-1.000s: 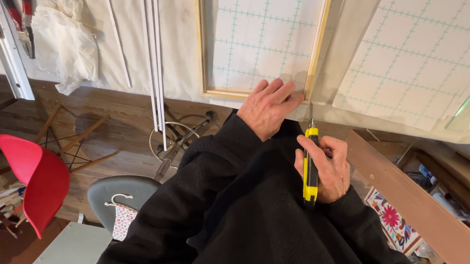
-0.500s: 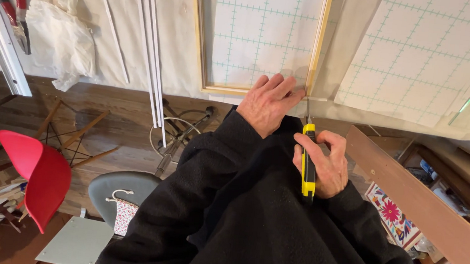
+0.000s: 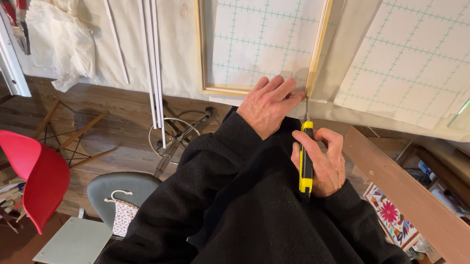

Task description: The person is measuring and cutting white plastic strips using a utility knife and a measuring tape on a workbench.

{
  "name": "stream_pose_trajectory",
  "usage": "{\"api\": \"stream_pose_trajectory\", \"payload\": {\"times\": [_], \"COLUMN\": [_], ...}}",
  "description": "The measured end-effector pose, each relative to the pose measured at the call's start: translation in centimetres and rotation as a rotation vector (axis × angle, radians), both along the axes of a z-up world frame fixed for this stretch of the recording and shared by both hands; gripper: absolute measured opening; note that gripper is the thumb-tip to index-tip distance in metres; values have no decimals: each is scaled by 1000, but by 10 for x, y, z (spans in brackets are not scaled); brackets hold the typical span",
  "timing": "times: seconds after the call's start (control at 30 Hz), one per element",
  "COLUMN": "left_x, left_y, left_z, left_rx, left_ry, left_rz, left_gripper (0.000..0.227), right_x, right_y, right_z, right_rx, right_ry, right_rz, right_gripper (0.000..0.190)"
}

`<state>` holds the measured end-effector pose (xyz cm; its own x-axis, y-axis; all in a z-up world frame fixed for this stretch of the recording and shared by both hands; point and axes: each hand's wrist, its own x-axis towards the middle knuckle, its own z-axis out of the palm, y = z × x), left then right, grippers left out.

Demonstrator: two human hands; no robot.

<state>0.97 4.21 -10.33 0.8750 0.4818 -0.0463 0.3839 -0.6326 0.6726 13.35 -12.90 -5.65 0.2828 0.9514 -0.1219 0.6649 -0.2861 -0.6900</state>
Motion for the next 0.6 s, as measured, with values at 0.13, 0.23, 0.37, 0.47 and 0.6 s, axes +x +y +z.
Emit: {"api": "stream_pose_trajectory", "payload": {"times": [0.13, 0.23, 0.37, 0.47, 0.6], "left_x": [-1, -1, 0, -2, -2], "left_y": [0, 0, 0, -1, -2], "left_z": [0, -3, -2, -4, -6], "left_rx": [-7, 4, -8, 16, -3], "left_ry": [-5, -18, -7, -17, -30], "left_rz": [4, 7, 1, 4, 10], "left_gripper": [40, 40, 41, 41, 38], "right_x": [-1, -2, -1, -3, -3], "right_y": [2, 3, 3, 0, -1], "right_z": [1, 0, 2, -1, -3], "right_rx": [14, 17, 14, 17, -13], "right_ry": [5, -16, 14, -1, 1], "right_rz": [0, 1, -15, -2, -14], "right_gripper": [42, 41, 41, 41, 41]}}
